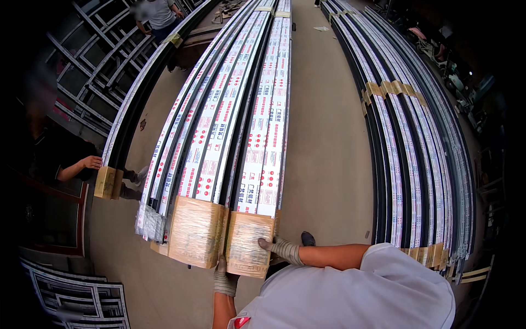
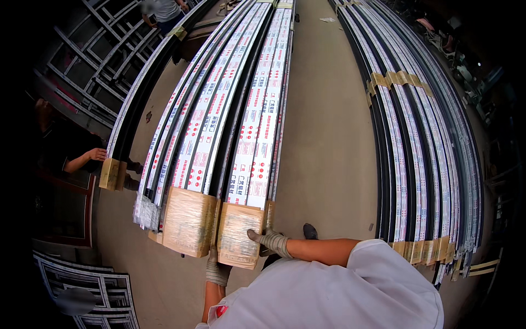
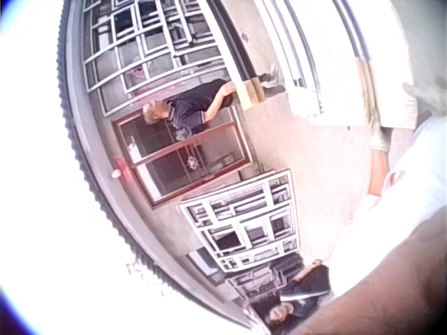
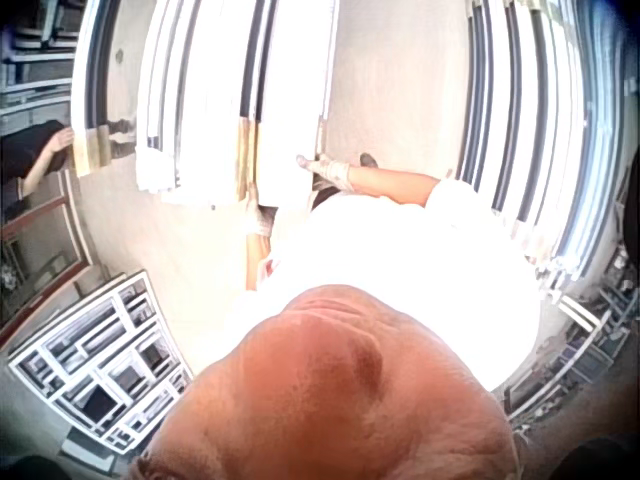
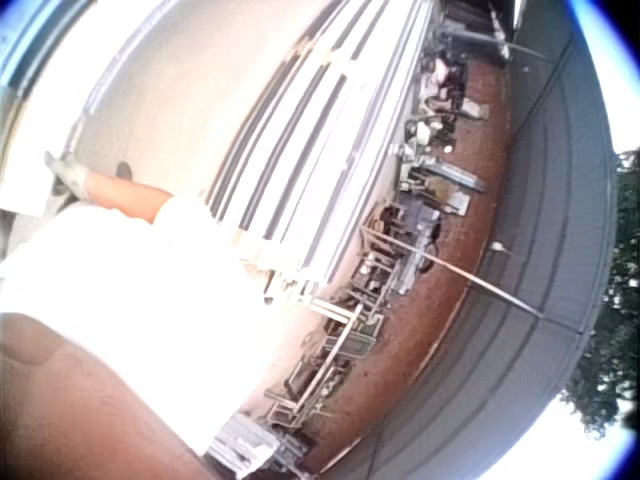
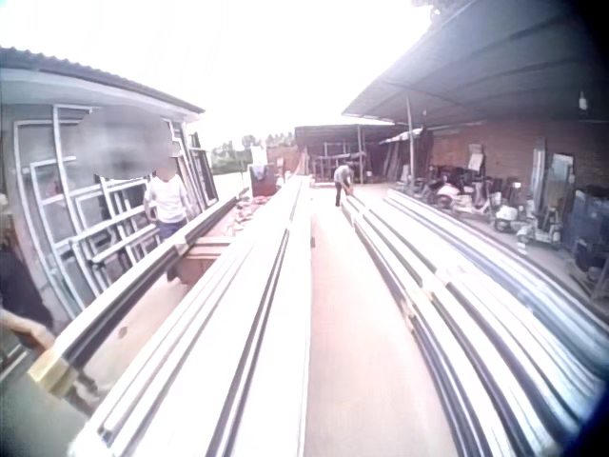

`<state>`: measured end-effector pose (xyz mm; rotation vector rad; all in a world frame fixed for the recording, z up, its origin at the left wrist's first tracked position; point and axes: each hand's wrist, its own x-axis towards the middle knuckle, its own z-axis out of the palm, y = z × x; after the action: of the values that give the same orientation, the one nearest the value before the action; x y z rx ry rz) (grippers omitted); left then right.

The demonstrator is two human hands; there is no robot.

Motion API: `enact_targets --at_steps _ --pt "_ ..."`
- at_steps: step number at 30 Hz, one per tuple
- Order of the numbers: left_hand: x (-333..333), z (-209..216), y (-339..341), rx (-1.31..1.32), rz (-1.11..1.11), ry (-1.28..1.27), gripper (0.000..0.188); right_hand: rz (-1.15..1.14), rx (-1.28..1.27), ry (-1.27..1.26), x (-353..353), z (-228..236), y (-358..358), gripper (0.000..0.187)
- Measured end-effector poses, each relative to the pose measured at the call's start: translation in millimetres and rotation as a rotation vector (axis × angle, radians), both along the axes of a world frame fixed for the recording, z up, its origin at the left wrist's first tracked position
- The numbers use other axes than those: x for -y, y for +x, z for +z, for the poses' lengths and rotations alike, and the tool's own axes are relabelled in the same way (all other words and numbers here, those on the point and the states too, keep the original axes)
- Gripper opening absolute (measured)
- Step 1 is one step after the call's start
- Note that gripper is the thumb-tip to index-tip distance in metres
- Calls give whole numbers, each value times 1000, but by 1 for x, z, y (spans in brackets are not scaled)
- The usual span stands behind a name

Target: The person repeatedly picks up bundles of long metal profiles and places them onto a growing stack. The person wears gloves and handles the profiles by hand, coordinating with another worker who assists at the far end of the bundles.

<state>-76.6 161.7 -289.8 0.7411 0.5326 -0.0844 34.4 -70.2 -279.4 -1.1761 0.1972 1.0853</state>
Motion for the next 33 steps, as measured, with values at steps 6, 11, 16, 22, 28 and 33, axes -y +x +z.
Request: enact_targets --at_steps 6,11,16,22,28,33 --pt "-22 -7 8 38 -235 -143 86 -59 177 -35 -12 -18 -8 108" --pt "-6 5 16 71 -180 -251 81 -173 251 -103 -20 -43 -16 116" --pt "0 2 14 77 -144 -225 78 -157 261 -88 -20 9 -21 90" --pt "4 -3 13 100 -145 -197 75 -216 339 -44 -20 4 -26 93" --pt "16 11 12 123 -121 -162 75 -292 356 -4 -25 -22 -25 96" --pt "9 10 5 96 -121 -135 75 -212 232 -50 -21 14 -29 97"
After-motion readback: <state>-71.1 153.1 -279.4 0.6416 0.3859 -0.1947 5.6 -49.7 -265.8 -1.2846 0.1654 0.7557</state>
